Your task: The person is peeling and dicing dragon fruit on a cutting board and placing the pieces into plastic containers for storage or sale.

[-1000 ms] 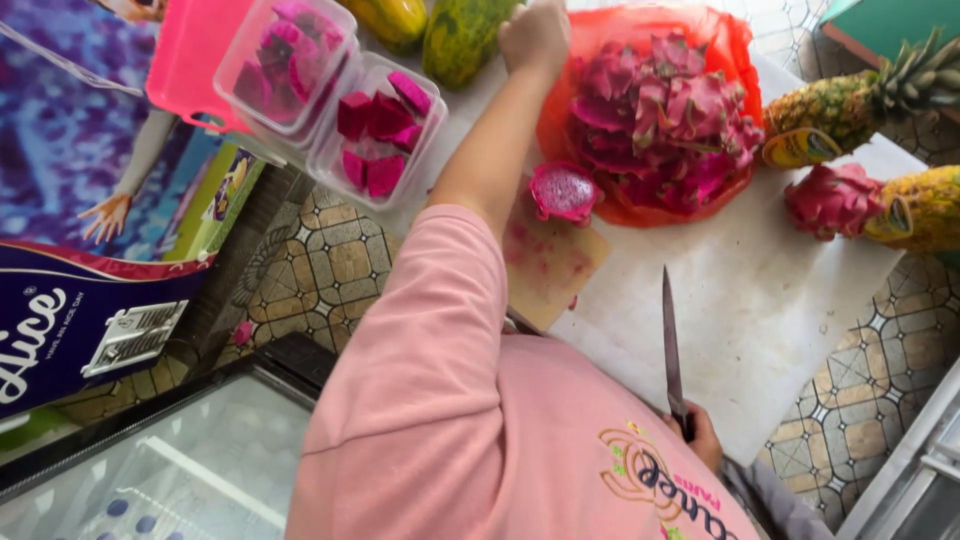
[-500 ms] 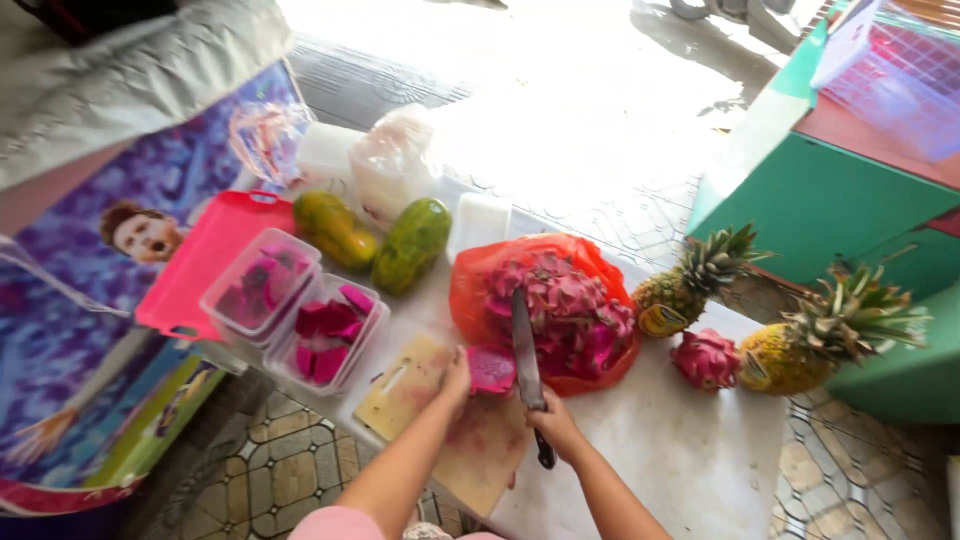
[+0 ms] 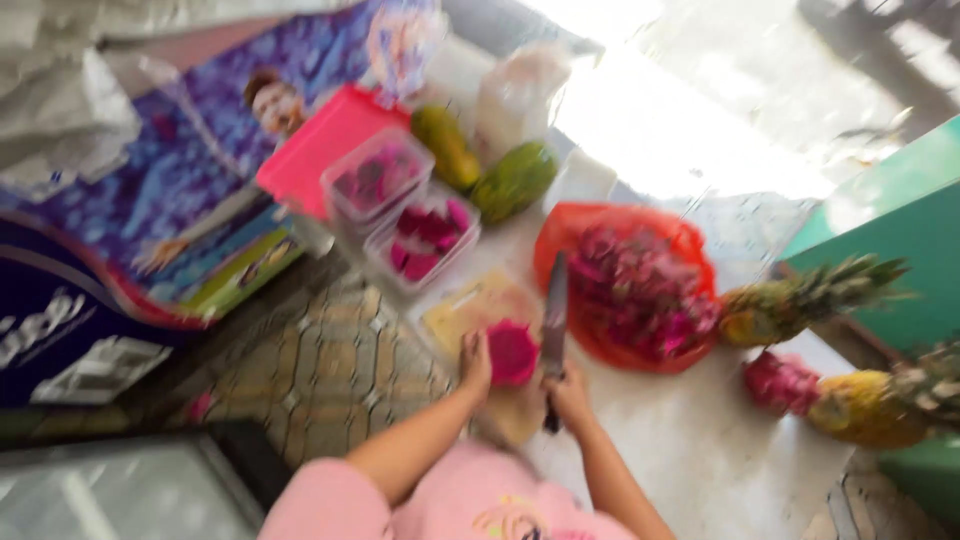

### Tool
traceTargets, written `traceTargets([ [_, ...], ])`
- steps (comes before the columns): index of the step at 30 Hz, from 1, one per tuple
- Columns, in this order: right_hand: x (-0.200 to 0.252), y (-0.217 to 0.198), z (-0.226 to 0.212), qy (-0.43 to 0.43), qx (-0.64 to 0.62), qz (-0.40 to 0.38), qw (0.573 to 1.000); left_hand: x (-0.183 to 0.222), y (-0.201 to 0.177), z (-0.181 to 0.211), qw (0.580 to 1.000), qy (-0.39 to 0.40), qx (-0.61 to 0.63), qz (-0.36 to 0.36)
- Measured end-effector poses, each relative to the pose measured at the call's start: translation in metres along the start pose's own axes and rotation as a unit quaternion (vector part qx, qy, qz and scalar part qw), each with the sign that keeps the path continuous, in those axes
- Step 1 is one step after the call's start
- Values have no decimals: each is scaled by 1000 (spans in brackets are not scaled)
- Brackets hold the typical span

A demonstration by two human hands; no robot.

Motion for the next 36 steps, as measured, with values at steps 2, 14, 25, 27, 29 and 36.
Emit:
traceTargets([
  [2,14,-6,17,8,10,45,999,-9,-16,-29,999,-12,-2,-32],
  [14,120,-12,56,80,224,103,966,-24,-7,-30,968,10,135,-209],
  [25,146,-14,50,39,289,111,950,-14,-9,-59,956,-55,132,-256],
  [27,150,6,13,69,353,83,929,4,-19,-33,953,-87,131,-258],
  [29,147,16,-13,87,419,51,902,14,-21,-22,951,-110,138,-256],
  [36,131,32,-52,102,552,-11,827,6,-28,-8,955,-99,120,-252],
])
Point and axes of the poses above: each hand's wrist, its own x-axis away from the middle knuckle, its own y-axis out of the palm, z = x × y, the point moved 9 cm from there along -x, towards the middle knuckle, and after that the axes turned 1 degree about z, right-handed, at the moved point
